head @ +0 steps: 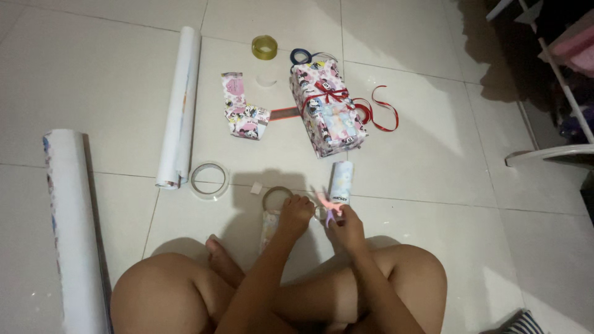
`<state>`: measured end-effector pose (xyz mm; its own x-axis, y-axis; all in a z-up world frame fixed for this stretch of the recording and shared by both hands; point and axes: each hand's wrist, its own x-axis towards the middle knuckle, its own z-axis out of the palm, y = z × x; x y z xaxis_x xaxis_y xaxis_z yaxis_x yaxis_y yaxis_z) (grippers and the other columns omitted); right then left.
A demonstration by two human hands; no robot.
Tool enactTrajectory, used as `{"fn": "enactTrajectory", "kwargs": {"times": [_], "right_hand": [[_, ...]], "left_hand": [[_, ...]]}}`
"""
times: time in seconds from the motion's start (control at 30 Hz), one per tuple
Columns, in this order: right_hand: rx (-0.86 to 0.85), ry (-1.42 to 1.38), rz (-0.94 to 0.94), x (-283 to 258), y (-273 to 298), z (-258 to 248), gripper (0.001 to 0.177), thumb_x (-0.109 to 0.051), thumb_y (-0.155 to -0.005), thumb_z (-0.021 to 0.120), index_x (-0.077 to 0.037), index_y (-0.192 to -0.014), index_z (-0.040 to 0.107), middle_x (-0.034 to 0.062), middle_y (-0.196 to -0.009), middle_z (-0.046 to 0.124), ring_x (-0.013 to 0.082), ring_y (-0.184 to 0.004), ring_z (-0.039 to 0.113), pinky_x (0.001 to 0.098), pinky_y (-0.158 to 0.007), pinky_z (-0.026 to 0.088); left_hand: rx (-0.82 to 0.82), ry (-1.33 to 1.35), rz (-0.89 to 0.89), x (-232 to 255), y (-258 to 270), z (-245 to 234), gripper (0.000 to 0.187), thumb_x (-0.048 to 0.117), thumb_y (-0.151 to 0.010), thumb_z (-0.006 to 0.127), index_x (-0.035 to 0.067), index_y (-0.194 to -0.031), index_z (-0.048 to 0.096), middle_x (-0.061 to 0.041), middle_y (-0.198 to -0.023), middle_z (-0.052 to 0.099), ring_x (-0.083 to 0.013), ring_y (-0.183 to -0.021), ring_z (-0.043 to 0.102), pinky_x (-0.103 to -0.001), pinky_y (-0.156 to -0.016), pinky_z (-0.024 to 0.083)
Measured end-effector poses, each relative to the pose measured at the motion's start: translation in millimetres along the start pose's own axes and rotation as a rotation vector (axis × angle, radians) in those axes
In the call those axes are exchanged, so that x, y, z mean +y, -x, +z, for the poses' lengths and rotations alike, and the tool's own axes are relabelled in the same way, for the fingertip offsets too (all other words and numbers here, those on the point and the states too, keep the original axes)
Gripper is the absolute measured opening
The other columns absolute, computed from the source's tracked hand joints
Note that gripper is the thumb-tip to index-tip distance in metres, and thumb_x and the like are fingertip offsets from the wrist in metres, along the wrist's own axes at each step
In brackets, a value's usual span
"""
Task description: The person sits on the floor and wraps a small rectangular gift with patterned paper, securing the edges with clear tape. They then tie a red ribbon around the package and place the finished gift on top of a larger wrapped box.
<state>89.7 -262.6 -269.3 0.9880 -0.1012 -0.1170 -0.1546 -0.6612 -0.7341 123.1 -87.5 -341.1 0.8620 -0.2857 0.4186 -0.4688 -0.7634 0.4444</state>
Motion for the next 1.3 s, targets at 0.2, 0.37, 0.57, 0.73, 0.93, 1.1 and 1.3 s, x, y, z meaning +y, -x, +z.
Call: {"fn": "enactTrajectory", "kwargs": {"times": [0.2, 0.37, 0.57, 0.73, 0.93, 1.1, 1.3], "right_hand": [[-0.02, 0.034, -0.161, 6, -12, 1, 0.041, -0.015, -0.079, 0.078, -0.008, -0.117, 0.065, 0.0183, -0.112, 0.072, 0.0311, -0.102, 0.071, 0.0425, -0.086, 0.058], [-0.148, -0.351, 0.221, -19, -9, -21, 0.037, -0.02, -0.091, 0.071, -0.014, -0.127, 0.061, 0.0074, -0.124, 0.067, 0.0251, -0.11, 0.068, 0.0419, -0.092, 0.058], [-0.085, -1.075, 0.214, -61, 2, -48, 0.031, -0.008, -0.093, 0.067, -0.002, -0.121, 0.054, 0.0129, -0.114, 0.065, 0.0298, -0.102, 0.068, 0.0402, -0.089, 0.06], [-0.185, -1.13, 0.271, -92, 6, -75, 0.022, -0.008, -0.098, 0.061, -0.001, -0.119, 0.057, 0.0133, -0.111, 0.066, 0.0249, -0.102, 0.069, 0.04, -0.094, 0.06], [-0.109, -1.256, 0.291, -120, 9, -100, 0.024, -0.004, -0.097, 0.063, -0.002, -0.12, 0.057, 0.0136, -0.113, 0.065, 0.0252, -0.102, 0.069, 0.0387, -0.093, 0.058], [0.031, -1.221, 0.198, -135, 17, -103, 0.032, -0.001, -0.089, 0.063, -0.003, -0.12, 0.055, 0.019, -0.115, 0.064, 0.0291, -0.103, 0.072, 0.0418, -0.094, 0.059], [-0.154, -1.399, 0.38, -137, 12, -136, 0.033, -0.005, -0.094, 0.065, 0.002, -0.125, 0.055, 0.016, -0.124, 0.063, 0.0261, -0.109, 0.069, 0.0377, -0.098, 0.06]], "left_hand": [[0.067, 0.256, 0.044, -3, -7, -12, 0.014, 0.01, -0.085, 0.064, 0.014, -0.093, 0.075, -0.008, -0.096, 0.073, -0.0304, -0.094, 0.061, -0.049, -0.083, 0.045], [-0.425, 0.666, -0.426, -10, -29, -35, 0.013, 0.019, -0.096, 0.065, 0.01, -0.101, 0.071, -0.008, -0.091, 0.072, -0.0245, -0.079, 0.066, -0.038, -0.077, 0.055], [-0.317, 0.822, -0.303, 5, -45, -91, 0.024, 0.028, -0.095, 0.068, 0.007, -0.107, 0.069, -0.006, -0.089, 0.072, -0.0174, -0.078, 0.065, -0.035, -0.074, 0.054], [-0.34, 0.869, -0.322, 25, -53, -134, 0.028, 0.032, -0.095, 0.071, 0.007, -0.109, 0.071, -0.005, -0.09, 0.074, -0.0138, -0.081, 0.068, -0.032, -0.075, 0.056], [-0.389, 1.076, -0.279, 41, -49, -168, 0.028, 0.026, -0.094, 0.072, 0.002, -0.109, 0.072, -0.004, -0.09, 0.074, -0.0106, -0.078, 0.066, -0.028, -0.071, 0.055], [-0.435, 1.172, -0.401, 53, -47, -192, 0.029, 0.026, -0.096, 0.07, 0.003, -0.112, 0.074, -0.002, -0.089, 0.074, -0.0091, -0.077, 0.065, -0.027, -0.071, 0.055], [-0.395, 1.055, -0.212, 56, -51, -240, 0.029, 0.029, -0.097, 0.07, 0.005, -0.113, 0.074, 0.0, -0.096, 0.076, -0.0064, -0.085, 0.067, -0.025, -0.078, 0.056]]}}
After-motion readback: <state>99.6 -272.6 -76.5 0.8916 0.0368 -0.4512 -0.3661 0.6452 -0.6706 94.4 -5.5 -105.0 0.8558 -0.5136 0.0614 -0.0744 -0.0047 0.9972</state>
